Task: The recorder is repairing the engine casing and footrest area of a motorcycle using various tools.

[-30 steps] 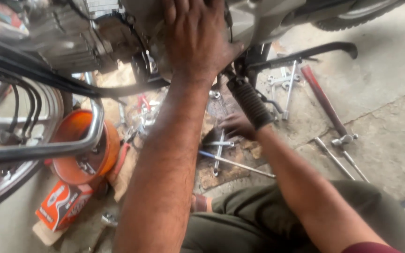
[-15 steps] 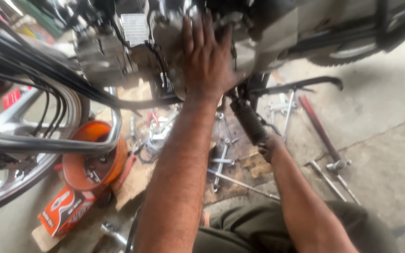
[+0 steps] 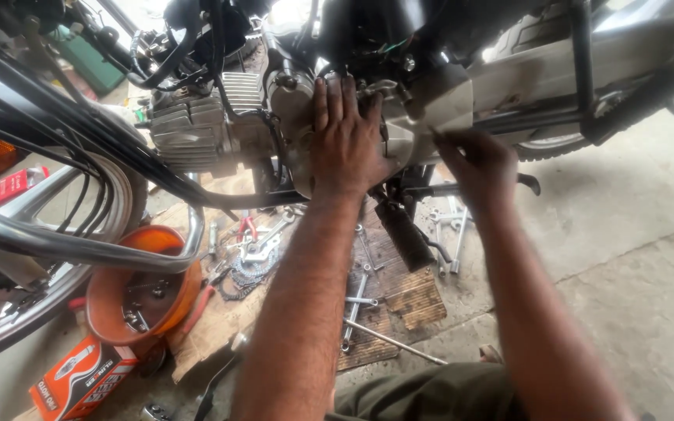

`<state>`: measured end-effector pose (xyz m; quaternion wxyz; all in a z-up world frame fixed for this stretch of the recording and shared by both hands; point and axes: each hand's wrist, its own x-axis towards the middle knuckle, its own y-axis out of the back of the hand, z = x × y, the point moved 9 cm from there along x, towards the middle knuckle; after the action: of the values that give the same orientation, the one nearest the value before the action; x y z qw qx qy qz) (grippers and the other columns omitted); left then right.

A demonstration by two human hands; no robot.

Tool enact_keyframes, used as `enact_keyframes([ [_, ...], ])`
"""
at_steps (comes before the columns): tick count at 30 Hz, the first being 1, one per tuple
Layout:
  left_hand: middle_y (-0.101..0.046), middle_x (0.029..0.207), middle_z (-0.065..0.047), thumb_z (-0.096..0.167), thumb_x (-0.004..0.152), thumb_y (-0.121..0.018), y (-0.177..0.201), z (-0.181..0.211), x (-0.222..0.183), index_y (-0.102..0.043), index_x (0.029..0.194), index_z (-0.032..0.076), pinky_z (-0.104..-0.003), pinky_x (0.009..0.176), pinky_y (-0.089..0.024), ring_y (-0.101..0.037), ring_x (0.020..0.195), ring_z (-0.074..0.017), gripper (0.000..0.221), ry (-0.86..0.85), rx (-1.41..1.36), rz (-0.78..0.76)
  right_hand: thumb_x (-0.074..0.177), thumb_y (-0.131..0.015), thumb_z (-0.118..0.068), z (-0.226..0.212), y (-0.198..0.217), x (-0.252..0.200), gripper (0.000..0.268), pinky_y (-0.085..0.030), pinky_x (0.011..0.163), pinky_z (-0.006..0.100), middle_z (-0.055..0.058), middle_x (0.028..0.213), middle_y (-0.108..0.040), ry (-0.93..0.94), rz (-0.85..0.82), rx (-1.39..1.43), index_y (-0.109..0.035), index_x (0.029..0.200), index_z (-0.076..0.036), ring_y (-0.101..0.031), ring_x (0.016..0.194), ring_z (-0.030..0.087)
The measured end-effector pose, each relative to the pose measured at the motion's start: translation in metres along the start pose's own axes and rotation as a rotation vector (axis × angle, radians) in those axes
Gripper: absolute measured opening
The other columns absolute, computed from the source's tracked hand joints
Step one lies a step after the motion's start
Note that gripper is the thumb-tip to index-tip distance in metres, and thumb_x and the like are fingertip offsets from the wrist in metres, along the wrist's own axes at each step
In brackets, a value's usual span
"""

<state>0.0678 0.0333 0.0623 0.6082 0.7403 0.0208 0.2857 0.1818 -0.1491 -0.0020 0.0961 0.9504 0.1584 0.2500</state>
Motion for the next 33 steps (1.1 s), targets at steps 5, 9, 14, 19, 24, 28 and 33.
enact_keyframes([
  [5, -0.028, 0.165, -0.022, 0.064, 0.078, -0.076, -0.001, 0.001, 0.001, -0.043, 0.154, 0.027, -0.054, 0.123, 0.011, -0.018, 0.155, -0.0425, 0.091, -0.009, 0.049, 0.087, 0.101, -0.075, -0.03, -0.044, -0.033, 0.044, 0.02, -0.061, 0.071, 0.028, 0.008, 0.112, -0.076, 0.372, -0.124, -0.371, -0.079, 0.111, -0.013, -0.073, 0.081, 0.015],
  [9, -0.026, 0.165, -0.023, 0.066, 0.076, -0.076, -0.002, 0.001, -0.001, -0.041, 0.155, 0.024, -0.053, 0.122, 0.012, -0.014, 0.154, -0.0413, 0.096, 0.006, -0.017, -0.013, 0.101, -0.077, -0.031, -0.064, -0.044, 0.046, 0.019, -0.061, 0.07, 0.031, 0.008, 0.113, -0.074, 0.544, -0.153, -0.515, -0.081, 0.105, -0.013, -0.072, 0.081, 0.017],
  [14, -0.027, 0.165, -0.023, 0.068, 0.077, -0.075, -0.005, 0.0, 0.0, -0.043, 0.154, 0.024, -0.053, 0.122, 0.012, -0.015, 0.155, -0.0423, 0.094, 0.004, -0.033, 0.028, 0.104, -0.075, -0.033, -0.081, -0.049, 0.041, 0.021, -0.061, 0.07, 0.031, 0.006, 0.11, -0.073, 0.566, -0.177, -0.632, -0.08, 0.105, -0.013, -0.071, 0.08, 0.017],
  [19, -0.031, 0.16, -0.026, 0.069, 0.068, -0.081, -0.002, -0.001, 0.0, -0.049, 0.15, 0.02, -0.052, 0.121, 0.011, -0.018, 0.152, -0.044, 0.1, -0.003, -0.078, 0.086, 0.104, -0.07, -0.034, -0.084, -0.059, 0.044, 0.02, -0.06, 0.069, 0.032, 0.004, 0.11, -0.072, 0.589, -0.268, -0.859, -0.079, 0.107, -0.018, -0.07, 0.078, 0.017],
  [24, -0.036, 0.16, -0.025, 0.073, 0.063, -0.084, -0.003, -0.002, -0.001, -0.054, 0.142, 0.014, -0.052, 0.123, 0.009, -0.022, 0.153, -0.0415, 0.103, -0.008, -0.07, 0.095, 0.102, -0.068, -0.035, -0.093, -0.065, 0.054, 0.02, -0.059, 0.064, 0.034, 0.007, 0.109, -0.071, 0.484, -0.324, -0.932, -0.078, 0.11, -0.019, -0.07, 0.076, 0.019],
  [28, -0.038, 0.159, -0.025, 0.072, 0.061, -0.086, -0.001, -0.001, 0.0, -0.054, 0.142, 0.014, -0.052, 0.124, 0.008, -0.025, 0.153, -0.0401, 0.104, -0.014, -0.055, 0.125, 0.102, -0.068, -0.038, -0.082, -0.064, 0.061, 0.022, -0.058, 0.067, 0.037, 0.007, 0.104, -0.073, 0.36, -0.375, -0.916, -0.078, 0.111, -0.02, -0.07, 0.078, 0.019],
  [33, -0.037, 0.158, -0.026, 0.07, 0.059, -0.088, 0.002, -0.002, 0.0, -0.048, 0.146, 0.016, -0.053, 0.124, 0.007, -0.024, 0.152, -0.0421, 0.11, -0.012, -0.079, 0.122, 0.103, -0.068, -0.043, -0.086, -0.065, 0.061, 0.027, -0.058, 0.064, 0.036, 0.008, 0.106, -0.072, 0.422, -0.322, -0.928, -0.077, 0.11, -0.018, -0.07, 0.077, 0.019],
])
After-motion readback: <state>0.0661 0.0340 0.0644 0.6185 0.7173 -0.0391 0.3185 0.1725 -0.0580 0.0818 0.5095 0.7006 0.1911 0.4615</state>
